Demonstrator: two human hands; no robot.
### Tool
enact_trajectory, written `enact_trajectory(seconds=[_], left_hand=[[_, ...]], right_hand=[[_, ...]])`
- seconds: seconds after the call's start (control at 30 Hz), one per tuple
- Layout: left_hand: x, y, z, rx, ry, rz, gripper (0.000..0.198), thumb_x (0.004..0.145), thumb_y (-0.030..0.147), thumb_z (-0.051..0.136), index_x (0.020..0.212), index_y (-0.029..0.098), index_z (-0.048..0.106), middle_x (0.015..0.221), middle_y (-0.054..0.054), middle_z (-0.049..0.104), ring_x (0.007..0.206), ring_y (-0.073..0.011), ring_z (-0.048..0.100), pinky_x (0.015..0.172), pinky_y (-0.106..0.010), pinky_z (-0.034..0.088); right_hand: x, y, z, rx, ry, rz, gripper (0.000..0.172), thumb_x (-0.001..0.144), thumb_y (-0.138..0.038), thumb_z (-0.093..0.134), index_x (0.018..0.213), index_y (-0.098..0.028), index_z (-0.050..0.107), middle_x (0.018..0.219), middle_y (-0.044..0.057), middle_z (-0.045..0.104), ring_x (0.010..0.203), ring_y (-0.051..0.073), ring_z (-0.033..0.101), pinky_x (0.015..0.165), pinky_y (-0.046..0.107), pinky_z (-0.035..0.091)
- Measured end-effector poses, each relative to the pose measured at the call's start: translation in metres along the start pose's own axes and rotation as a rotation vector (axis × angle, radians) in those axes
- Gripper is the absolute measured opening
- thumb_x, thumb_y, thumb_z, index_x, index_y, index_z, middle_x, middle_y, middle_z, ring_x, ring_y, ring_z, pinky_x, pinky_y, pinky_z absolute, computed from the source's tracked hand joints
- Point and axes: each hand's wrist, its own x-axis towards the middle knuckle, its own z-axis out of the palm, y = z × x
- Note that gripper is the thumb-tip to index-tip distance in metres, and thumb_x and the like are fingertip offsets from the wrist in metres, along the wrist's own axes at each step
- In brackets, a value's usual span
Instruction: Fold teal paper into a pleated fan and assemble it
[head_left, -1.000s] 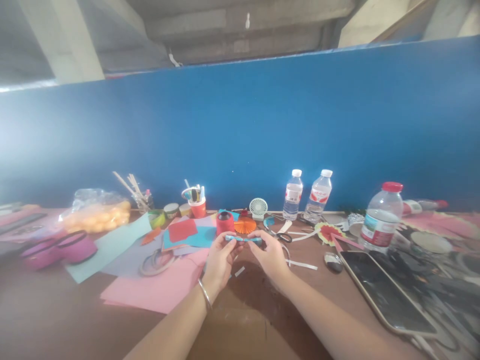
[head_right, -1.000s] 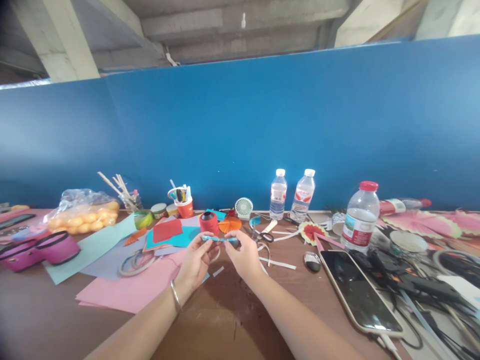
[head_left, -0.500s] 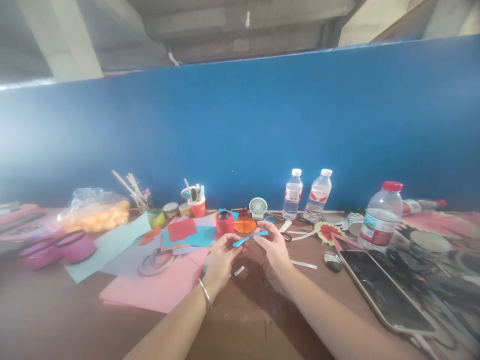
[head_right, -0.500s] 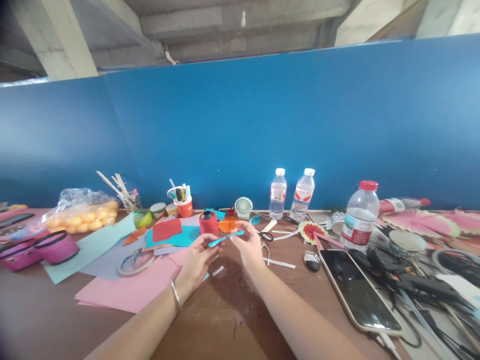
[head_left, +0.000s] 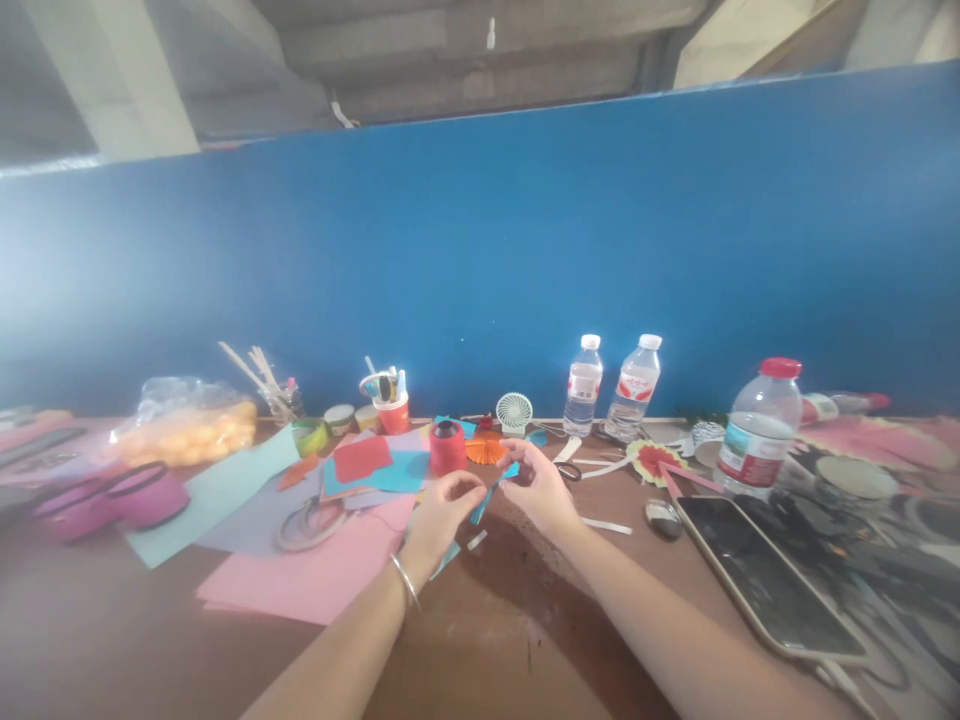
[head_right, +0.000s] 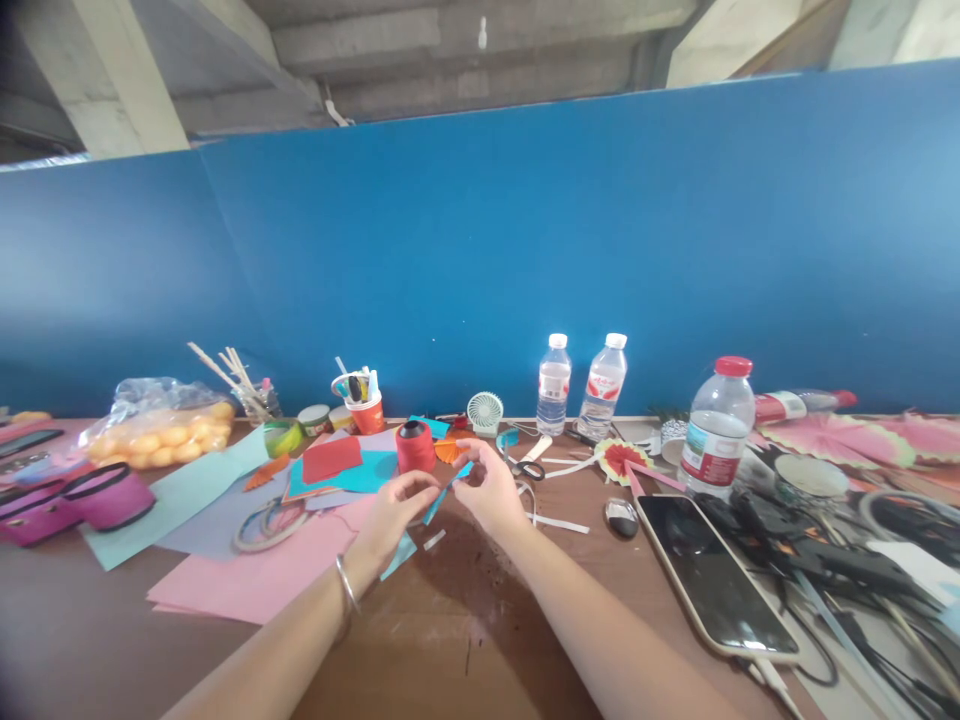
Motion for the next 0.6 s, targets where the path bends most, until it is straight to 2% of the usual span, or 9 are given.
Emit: enact_trajectory(seconds=[0.13,0.3,0.43,0.6], left_hand=[[0.002,-0.005,0.0,0.098,-0.038,0.08,0.014,0.058,0.025,0.061,0.069,0.015,0.062,0.065,-0.003,0.06,0.058,-0.0125,0.051,0.052,-0.021,0.04],[0.001,-0.009,0.0,0.154,-0.108,0.105,0.015,0.058,0.02,0.061,0.072,0.016,0.062,0.07,-0.004,0.062,0.066,-0.0157,0.055,0.063,-0.025,0.042],[0.001,-0.01,0.0,0.214,-0.142,0.106,0.016,0.061,0.022,0.06,0.076,0.017,0.061,0.074,-0.004,0.062,0.069,-0.0163,0.056,0.065,-0.025,0.042],[0.003,-0.011,0.0,0.137,-0.142,0.081,0.021,0.062,0.025,0.061,0.08,0.015,0.058,0.076,-0.006,0.061,0.072,-0.0167,0.056,0.066,-0.026,0.043]], right_hand=[[0.0,0.0,0.0,0.004,0.01,0.018,0.045,0.057,-0.009,0.046,0.1,-0.019,0.046,0.077,-0.001,0.052,0.06,0.01,0.047,0.055,0.022,0.04],[0.001,0.001,0.0,0.079,0.019,0.076,0.045,0.054,-0.007,0.047,0.098,-0.02,0.047,0.075,-0.003,0.051,0.056,0.008,0.048,0.053,0.021,0.04],[0.002,0.001,0.0,0.17,0.1,0.2,0.045,0.052,-0.007,0.053,0.095,-0.019,0.049,0.073,-0.003,0.053,0.059,0.01,0.051,0.057,0.023,0.042],[0.002,0.001,0.002,0.436,0.195,0.391,0.05,0.049,-0.01,0.063,0.096,-0.021,0.049,0.078,-0.001,0.055,0.061,0.011,0.055,0.058,0.026,0.045]])
